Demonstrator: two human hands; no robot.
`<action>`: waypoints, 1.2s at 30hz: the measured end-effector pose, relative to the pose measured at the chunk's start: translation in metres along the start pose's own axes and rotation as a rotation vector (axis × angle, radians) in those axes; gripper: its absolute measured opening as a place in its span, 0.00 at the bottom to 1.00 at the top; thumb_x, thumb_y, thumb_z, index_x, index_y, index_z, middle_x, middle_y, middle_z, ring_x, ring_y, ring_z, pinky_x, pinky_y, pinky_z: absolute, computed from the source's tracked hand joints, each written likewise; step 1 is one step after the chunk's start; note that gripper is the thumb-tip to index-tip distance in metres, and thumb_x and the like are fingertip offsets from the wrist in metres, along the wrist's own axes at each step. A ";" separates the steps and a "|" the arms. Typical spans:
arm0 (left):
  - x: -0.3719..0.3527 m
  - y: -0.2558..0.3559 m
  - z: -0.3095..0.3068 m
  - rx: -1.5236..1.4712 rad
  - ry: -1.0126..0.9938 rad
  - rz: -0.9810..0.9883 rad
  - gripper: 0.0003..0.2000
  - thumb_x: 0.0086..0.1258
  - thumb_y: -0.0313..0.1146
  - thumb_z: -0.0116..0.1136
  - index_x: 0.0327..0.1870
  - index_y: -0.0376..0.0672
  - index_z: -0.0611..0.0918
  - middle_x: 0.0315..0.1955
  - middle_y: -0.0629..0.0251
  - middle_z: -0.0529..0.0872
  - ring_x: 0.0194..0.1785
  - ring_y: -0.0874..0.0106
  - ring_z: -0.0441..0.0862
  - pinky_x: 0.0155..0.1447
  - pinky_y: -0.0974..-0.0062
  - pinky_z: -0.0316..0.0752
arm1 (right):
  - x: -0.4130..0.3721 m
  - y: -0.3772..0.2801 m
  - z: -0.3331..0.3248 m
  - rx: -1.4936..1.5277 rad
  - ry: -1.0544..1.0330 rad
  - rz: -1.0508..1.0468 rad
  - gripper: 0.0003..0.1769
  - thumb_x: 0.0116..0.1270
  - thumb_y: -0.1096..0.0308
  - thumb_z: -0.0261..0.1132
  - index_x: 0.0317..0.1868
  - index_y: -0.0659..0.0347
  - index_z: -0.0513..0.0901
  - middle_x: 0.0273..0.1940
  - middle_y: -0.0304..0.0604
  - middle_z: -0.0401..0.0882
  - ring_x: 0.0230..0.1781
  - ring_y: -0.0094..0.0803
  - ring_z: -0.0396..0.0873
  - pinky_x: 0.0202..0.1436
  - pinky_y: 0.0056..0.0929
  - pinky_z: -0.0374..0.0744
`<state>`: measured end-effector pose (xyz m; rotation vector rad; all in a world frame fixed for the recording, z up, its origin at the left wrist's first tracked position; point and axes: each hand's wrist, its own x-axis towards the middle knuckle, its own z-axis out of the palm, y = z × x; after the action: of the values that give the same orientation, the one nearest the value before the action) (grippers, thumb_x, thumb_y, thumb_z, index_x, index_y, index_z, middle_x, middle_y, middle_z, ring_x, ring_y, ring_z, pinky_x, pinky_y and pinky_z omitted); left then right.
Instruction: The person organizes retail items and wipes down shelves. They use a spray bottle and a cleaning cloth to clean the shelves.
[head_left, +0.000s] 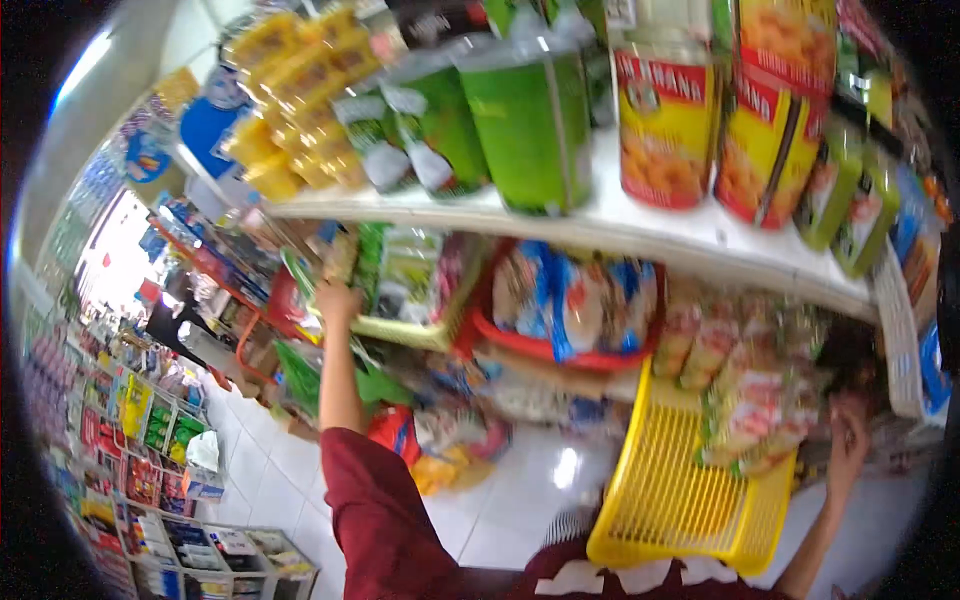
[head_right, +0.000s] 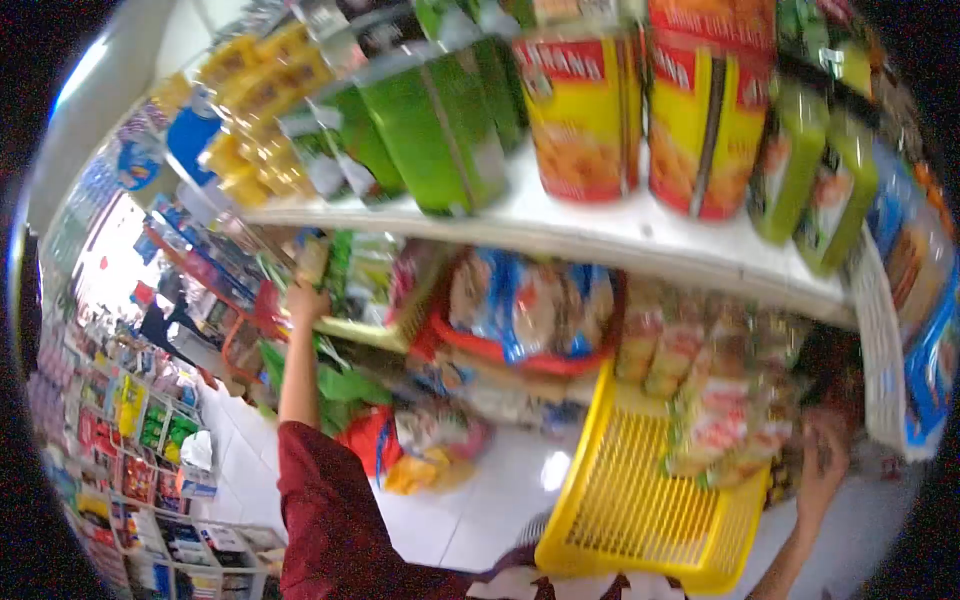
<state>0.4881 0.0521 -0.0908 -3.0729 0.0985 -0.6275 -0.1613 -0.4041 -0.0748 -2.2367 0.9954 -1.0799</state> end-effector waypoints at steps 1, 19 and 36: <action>0.005 0.002 0.009 -0.022 0.091 -0.030 0.29 0.51 0.47 0.59 0.51 0.35 0.72 0.46 0.46 0.73 0.53 0.54 0.70 0.55 0.61 0.68 | -0.001 -0.002 0.000 -0.009 -0.002 -0.019 0.05 0.60 0.75 0.58 0.35 0.67 0.78 0.38 0.45 0.77 0.42 0.36 0.73 0.52 0.32 0.68; -0.036 -0.009 -0.090 -1.941 -0.371 -0.152 0.13 0.65 0.31 0.47 0.45 0.32 0.76 0.31 0.61 0.82 0.29 0.71 0.79 0.38 0.74 0.76 | 0.010 -0.058 0.010 0.136 -0.370 0.132 0.09 0.61 0.67 0.61 0.33 0.66 0.77 0.31 0.42 0.74 0.35 0.32 0.73 0.42 0.31 0.71; -0.389 0.167 -0.164 -1.597 -1.544 0.867 0.14 0.69 0.27 0.41 0.53 0.31 0.71 0.45 0.50 0.77 0.52 0.60 0.75 0.56 0.70 0.67 | 0.014 -0.178 0.043 0.643 -1.261 -0.484 0.19 0.50 0.74 0.66 0.46 0.58 0.80 0.39 0.43 0.80 0.38 0.38 0.79 0.41 0.29 0.78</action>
<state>0.0565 -0.0889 -0.0950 -2.3511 2.3165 2.6622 -0.0477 -0.2989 0.0241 -1.9911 -0.3845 0.0525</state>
